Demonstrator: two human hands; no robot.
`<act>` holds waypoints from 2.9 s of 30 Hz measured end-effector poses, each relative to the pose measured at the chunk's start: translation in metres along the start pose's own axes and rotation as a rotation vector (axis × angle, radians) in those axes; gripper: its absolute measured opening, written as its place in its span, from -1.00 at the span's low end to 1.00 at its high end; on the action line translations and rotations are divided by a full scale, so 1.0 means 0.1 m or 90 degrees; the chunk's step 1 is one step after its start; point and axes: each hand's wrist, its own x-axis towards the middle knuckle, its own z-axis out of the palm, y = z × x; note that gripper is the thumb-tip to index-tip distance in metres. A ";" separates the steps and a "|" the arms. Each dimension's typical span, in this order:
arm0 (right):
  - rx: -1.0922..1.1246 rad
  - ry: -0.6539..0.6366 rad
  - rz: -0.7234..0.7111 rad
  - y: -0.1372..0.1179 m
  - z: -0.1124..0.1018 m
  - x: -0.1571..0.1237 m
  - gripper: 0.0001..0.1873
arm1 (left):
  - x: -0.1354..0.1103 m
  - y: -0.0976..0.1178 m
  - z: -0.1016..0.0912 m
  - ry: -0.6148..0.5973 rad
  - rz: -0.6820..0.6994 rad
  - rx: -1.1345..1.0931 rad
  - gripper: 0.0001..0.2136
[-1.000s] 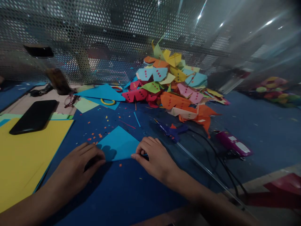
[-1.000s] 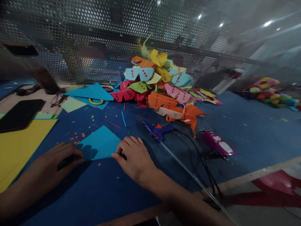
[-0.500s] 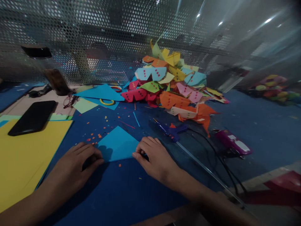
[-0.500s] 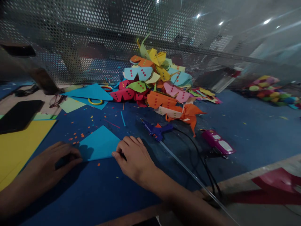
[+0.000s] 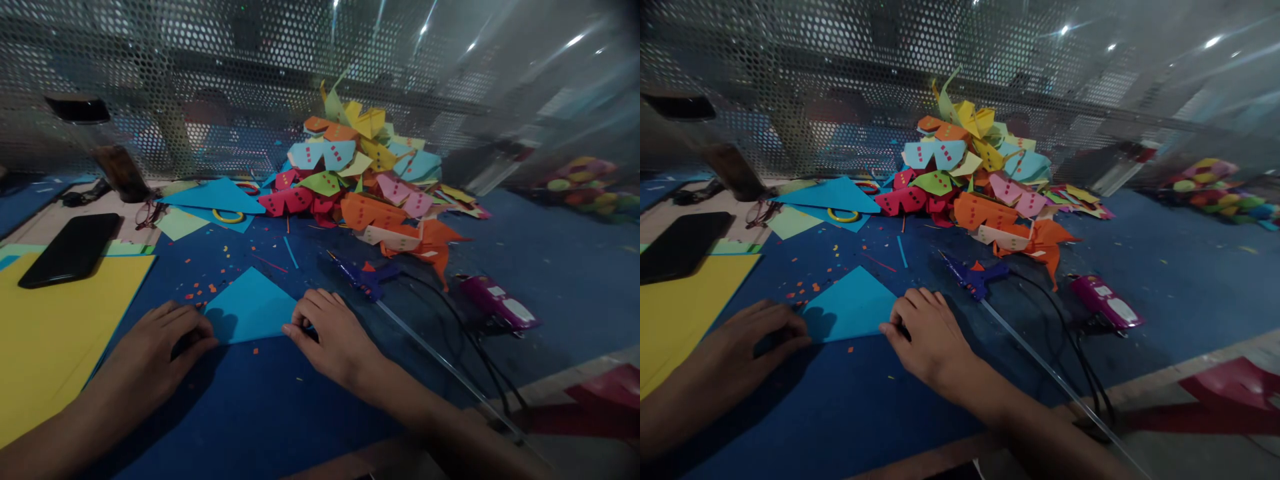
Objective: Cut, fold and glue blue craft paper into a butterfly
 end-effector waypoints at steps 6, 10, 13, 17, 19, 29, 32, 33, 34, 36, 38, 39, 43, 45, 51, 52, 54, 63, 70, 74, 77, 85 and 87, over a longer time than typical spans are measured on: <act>-0.013 -0.004 0.000 -0.02 -0.01 0.00 -0.81 | -0.01 0.02 -0.02 -0.021 -0.004 0.027 -0.78; -0.008 0.002 0.006 -0.02 0.00 0.00 -0.81 | -0.01 0.03 -0.01 -0.016 0.001 0.029 -0.82; -0.004 -0.001 0.013 -0.02 -0.01 0.00 -0.81 | -0.01 0.02 -0.01 -0.011 0.006 0.032 -0.83; -0.005 0.000 0.022 -0.02 -0.01 0.01 -0.81 | -0.01 0.00 0.00 -0.001 0.030 0.065 -0.82; -0.004 0.002 0.024 -0.02 -0.01 0.01 -0.81 | -0.02 0.00 0.01 0.006 0.054 0.091 -0.81; -0.015 0.003 0.018 -0.01 -0.01 0.00 -0.81 | -0.01 0.04 0.01 -0.006 0.258 0.207 -0.43; -0.016 0.001 0.018 -0.01 -0.01 0.00 -0.81 | 0.00 0.02 -0.01 -0.019 0.284 0.219 -0.34; -0.015 -0.001 0.021 -0.01 -0.01 0.00 -0.81 | 0.01 0.01 -0.01 -0.019 0.282 0.225 -0.32; -0.015 -0.001 0.023 -0.01 0.00 0.01 -0.81 | 0.00 0.00 -0.01 -0.019 0.279 0.230 -0.31; -0.015 -0.001 0.023 -0.01 0.00 0.01 -0.81 | -0.01 -0.02 -0.01 -0.033 0.285 0.238 -0.31; -0.015 -0.002 0.020 -0.01 -0.01 0.01 -0.81 | -0.02 -0.05 0.00 -0.042 0.292 0.241 -0.32; -0.016 -0.004 0.018 -0.01 -0.01 0.01 -0.81 | -0.02 -0.06 0.00 -0.046 0.296 0.241 -0.33; -0.018 -0.005 0.018 -0.01 -0.02 0.01 -0.82 | -0.03 -0.08 0.00 -0.057 0.283 0.232 -0.32; -0.019 -0.003 0.019 -0.01 -0.03 0.00 -0.82 | -0.03 -0.08 0.00 -0.063 0.275 0.226 -0.31; -0.022 -0.003 0.020 -0.02 -0.01 -0.01 -0.82 | -0.04 -0.03 0.01 -0.047 0.294 0.236 -0.40; -0.023 -0.003 0.021 -0.02 -0.01 -0.01 -0.82 | -0.04 0.00 0.02 -0.038 0.302 0.238 -0.44; -0.025 -0.003 0.022 -0.02 -0.01 -0.01 -0.82 | -0.05 0.06 0.04 -0.019 0.310 0.230 -0.49; -0.020 -0.008 0.024 -0.04 -0.04 0.00 -0.83 | -0.03 0.24 -0.01 -0.037 0.352 0.244 -0.58; -0.020 -0.008 0.024 -0.04 -0.03 0.00 -0.82 | 0.03 0.41 0.00 -0.036 0.361 0.271 -0.58; -0.016 -0.003 0.020 -0.03 -0.02 0.00 -0.82 | 0.02 0.41 0.06 -0.035 0.322 0.272 -0.64; -0.015 -0.004 0.022 -0.03 -0.02 -0.01 -0.82 | 0.02 0.40 0.07 -0.027 0.341 0.270 -0.68; -0.007 0.008 0.035 -0.03 -0.01 -0.04 -0.83 | 0.02 0.38 0.10 -0.021 0.313 0.244 -0.65; -0.009 0.011 0.036 -0.03 -0.01 -0.04 -0.83 | 0.02 0.36 0.12 -0.031 0.303 0.237 -0.66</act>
